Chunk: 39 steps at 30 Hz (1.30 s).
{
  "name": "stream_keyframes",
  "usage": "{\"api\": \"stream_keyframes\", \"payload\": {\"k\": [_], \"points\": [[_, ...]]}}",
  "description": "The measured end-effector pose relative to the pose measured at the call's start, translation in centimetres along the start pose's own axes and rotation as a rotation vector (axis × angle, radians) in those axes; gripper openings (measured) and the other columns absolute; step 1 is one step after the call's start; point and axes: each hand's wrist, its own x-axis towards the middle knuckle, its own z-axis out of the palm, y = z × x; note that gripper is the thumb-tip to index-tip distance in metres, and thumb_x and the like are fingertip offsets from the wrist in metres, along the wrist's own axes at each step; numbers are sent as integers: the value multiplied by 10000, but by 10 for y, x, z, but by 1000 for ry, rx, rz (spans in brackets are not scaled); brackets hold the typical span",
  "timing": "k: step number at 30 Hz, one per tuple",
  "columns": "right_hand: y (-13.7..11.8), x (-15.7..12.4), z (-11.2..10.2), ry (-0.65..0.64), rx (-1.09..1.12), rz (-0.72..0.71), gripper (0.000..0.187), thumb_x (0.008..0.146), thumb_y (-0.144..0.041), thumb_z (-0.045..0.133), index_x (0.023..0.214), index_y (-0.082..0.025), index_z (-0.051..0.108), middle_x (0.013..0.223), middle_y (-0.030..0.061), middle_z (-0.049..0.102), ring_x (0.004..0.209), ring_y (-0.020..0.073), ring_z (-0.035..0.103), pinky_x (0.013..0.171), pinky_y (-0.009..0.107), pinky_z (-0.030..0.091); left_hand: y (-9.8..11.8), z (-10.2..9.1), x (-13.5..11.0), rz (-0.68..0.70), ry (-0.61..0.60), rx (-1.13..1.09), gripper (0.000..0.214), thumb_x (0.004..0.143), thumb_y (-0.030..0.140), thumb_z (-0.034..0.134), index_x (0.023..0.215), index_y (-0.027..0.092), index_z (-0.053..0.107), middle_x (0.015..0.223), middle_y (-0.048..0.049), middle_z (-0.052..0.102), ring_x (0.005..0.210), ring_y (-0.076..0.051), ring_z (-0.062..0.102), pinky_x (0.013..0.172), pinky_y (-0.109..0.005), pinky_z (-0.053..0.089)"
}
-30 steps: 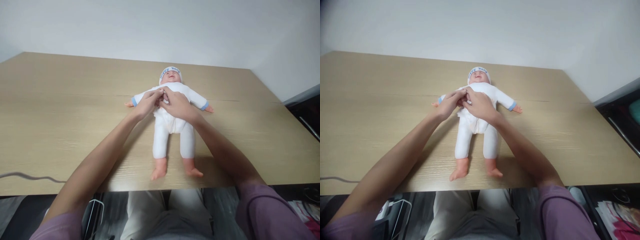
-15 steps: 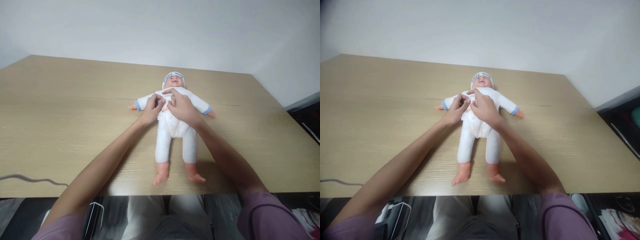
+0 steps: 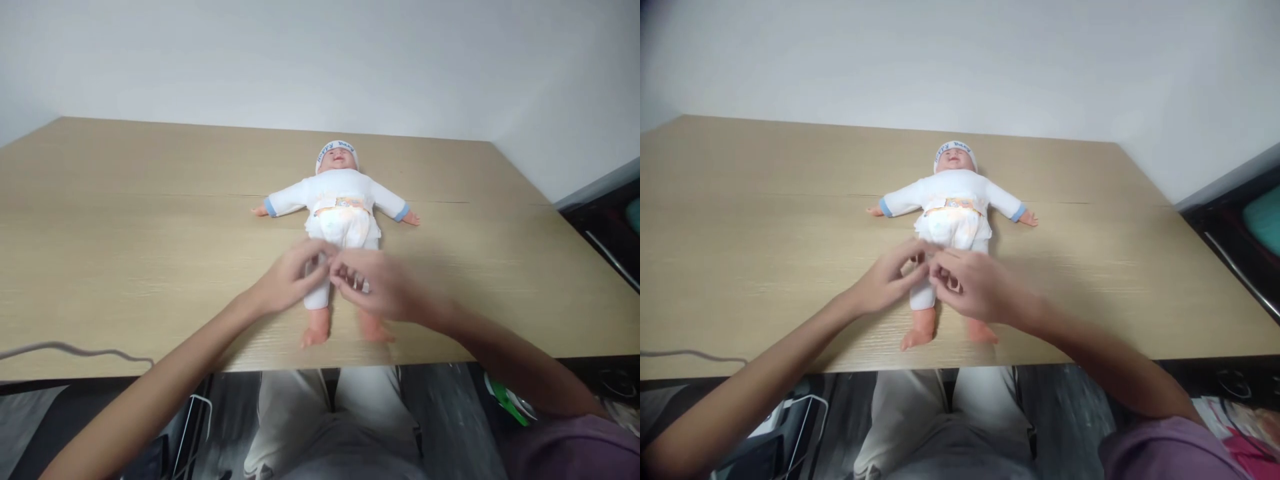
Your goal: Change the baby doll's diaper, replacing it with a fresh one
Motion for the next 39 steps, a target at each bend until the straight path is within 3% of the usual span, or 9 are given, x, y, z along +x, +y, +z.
{"api": "stream_keyframes", "payload": {"k": [2,3,5,9,14,22,26,35,39], "points": [[20,-15,9,-35,-56,26,185,1050,-315,643,877,-253,631,862,17,700,743,193,606,727,357,450,2,4,-10,18,-139,126,260,1117,461,542,1063,286,726,1115,-28,791,1043,-277,631,976,-459,461],[31,-19,12,-9,-82,62,234,1053,-331,647,836,-250,609,827,16,684,730,193,595,709,355,431,0,7,-11,2,-142,182,280,1112,484,559,1019,279,726,1092,-24,794,1039,-283,623,983,-469,437],[50,-20,12,72,-109,152,255,1064,-344,645,832,-246,607,784,8,671,704,189,586,683,345,404,-4,13,-8,-68,-67,246,323,1082,549,609,966,262,700,1042,-22,794,1000,-283,617,981,-477,406],[69,-11,14,195,-151,234,122,1046,-333,702,987,-234,661,781,-10,701,682,177,621,674,316,402,-15,23,9,-172,70,315,347,999,574,714,977,242,614,927,-23,762,938,-279,620,970,-466,400],[72,-10,32,273,-306,208,124,1048,-341,728,1046,-227,679,828,13,727,733,205,672,675,312,399,-23,27,23,-172,86,328,394,1024,547,707,863,239,520,811,-13,687,849,-251,606,887,-411,389],[73,-15,35,327,-251,211,210,1035,-332,755,1206,-218,715,886,15,796,683,210,683,708,338,465,-29,30,18,-132,136,305,367,1049,465,701,851,244,486,755,1,571,792,-238,524,801,-369,372],[71,-16,37,341,-258,153,190,1040,-292,735,1209,-208,725,1016,44,807,704,201,671,756,343,495,-27,30,17,-132,163,267,362,1045,423,708,831,239,482,750,6,585,794,-227,514,802,-365,373],[65,-16,41,416,-235,163,88,1039,-250,698,1116,-213,721,1158,53,717,633,123,601,686,319,483,-30,31,13,-99,206,193,269,1048,356,709,843,232,586,739,0,625,846,-230,560,794,-351,415],[64,-16,40,411,-244,165,135,1010,-191,676,1133,-229,715,1268,73,715,667,134,614,693,331,495,-31,30,14,-31,228,196,242,1058,338,671,859,228,587,878,-25,633,877,-222,581,826,-365,460]]}}
